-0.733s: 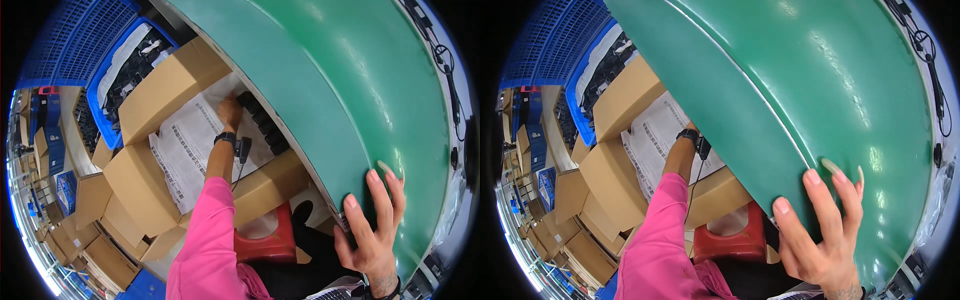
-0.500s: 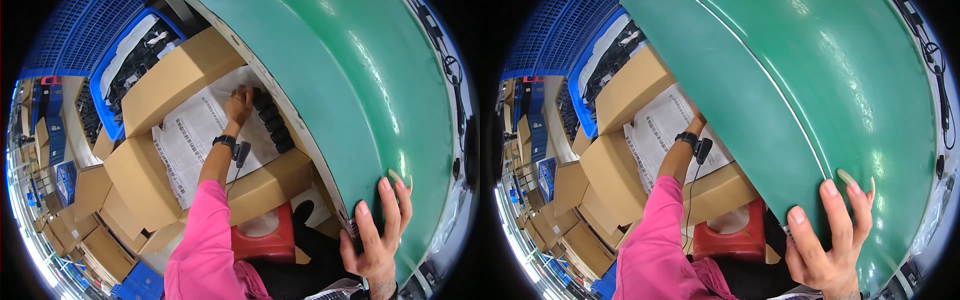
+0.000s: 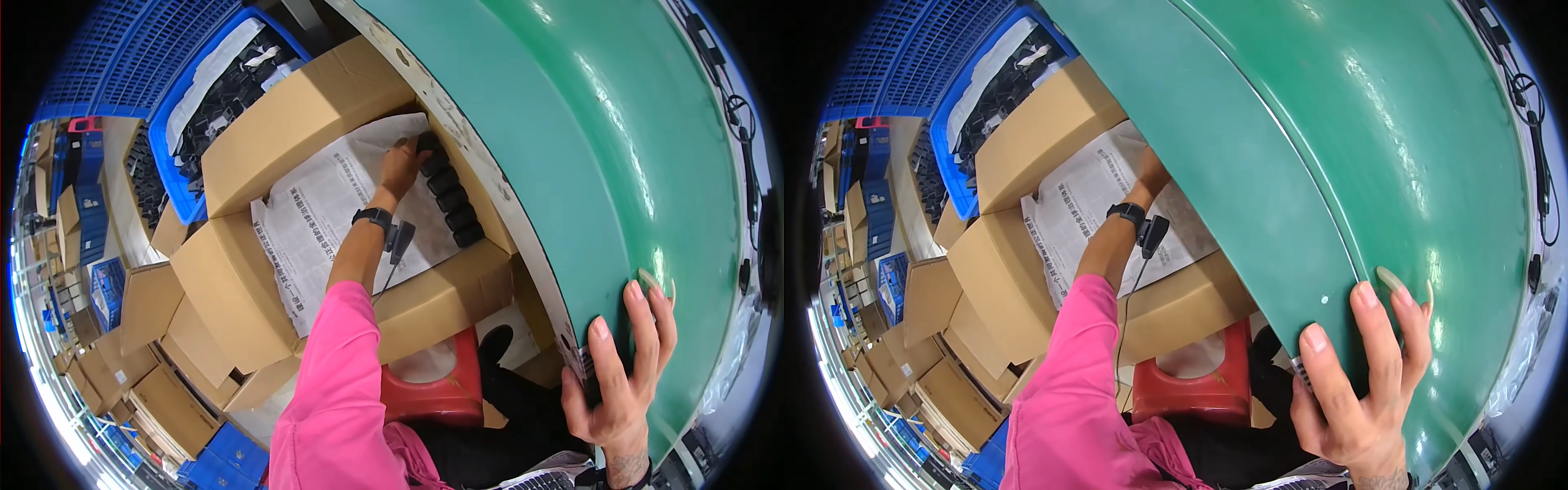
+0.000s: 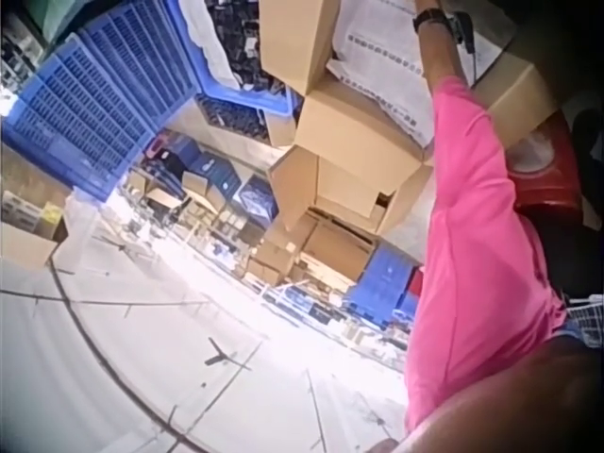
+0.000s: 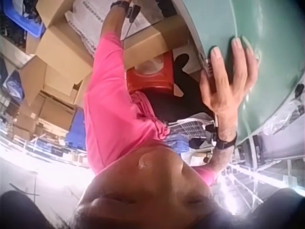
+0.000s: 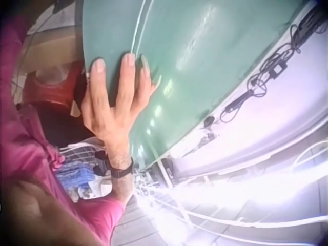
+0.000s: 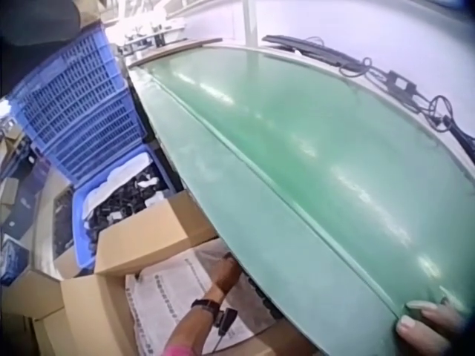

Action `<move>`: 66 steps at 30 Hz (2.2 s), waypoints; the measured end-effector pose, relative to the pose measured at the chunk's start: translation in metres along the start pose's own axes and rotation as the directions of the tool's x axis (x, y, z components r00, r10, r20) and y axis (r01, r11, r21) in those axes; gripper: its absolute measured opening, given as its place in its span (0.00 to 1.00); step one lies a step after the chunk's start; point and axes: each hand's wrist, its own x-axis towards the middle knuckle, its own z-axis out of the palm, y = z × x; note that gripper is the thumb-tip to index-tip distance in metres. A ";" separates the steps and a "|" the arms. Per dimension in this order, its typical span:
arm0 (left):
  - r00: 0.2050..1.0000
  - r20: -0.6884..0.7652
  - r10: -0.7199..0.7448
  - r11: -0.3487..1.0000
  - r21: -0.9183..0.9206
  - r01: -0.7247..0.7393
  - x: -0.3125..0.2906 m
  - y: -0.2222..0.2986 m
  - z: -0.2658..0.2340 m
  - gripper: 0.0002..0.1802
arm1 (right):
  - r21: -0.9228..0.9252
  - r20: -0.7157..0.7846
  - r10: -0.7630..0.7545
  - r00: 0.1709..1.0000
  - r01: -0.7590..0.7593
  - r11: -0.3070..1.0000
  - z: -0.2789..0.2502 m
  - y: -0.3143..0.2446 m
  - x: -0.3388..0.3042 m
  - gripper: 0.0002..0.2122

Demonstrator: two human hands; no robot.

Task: The person picks up a mouse from a box, peels two black stickers from a sheet and presses them onto the bottom of the mouse, then places it on a conveyor belt.

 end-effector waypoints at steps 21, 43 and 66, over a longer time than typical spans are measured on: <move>0.958 0.094 0.272 0.961 0.016 -0.274 0.054 -0.010 -0.002 0.28 | -0.030 -0.009 0.020 1.000 -0.020 0.999 -0.001 0.002 0.001 0.25; 0.958 0.216 0.188 0.841 0.468 -0.271 -0.046 0.017 -0.011 0.38 | -0.024 -0.036 0.009 0.999 -0.010 1.000 -0.004 -0.001 0.003 0.25; 0.646 0.741 0.183 0.914 0.113 -0.389 -0.131 0.109 -0.008 0.29 | 0.047 -0.109 -0.061 0.992 0.066 0.997 -0.004 0.009 -0.004 0.28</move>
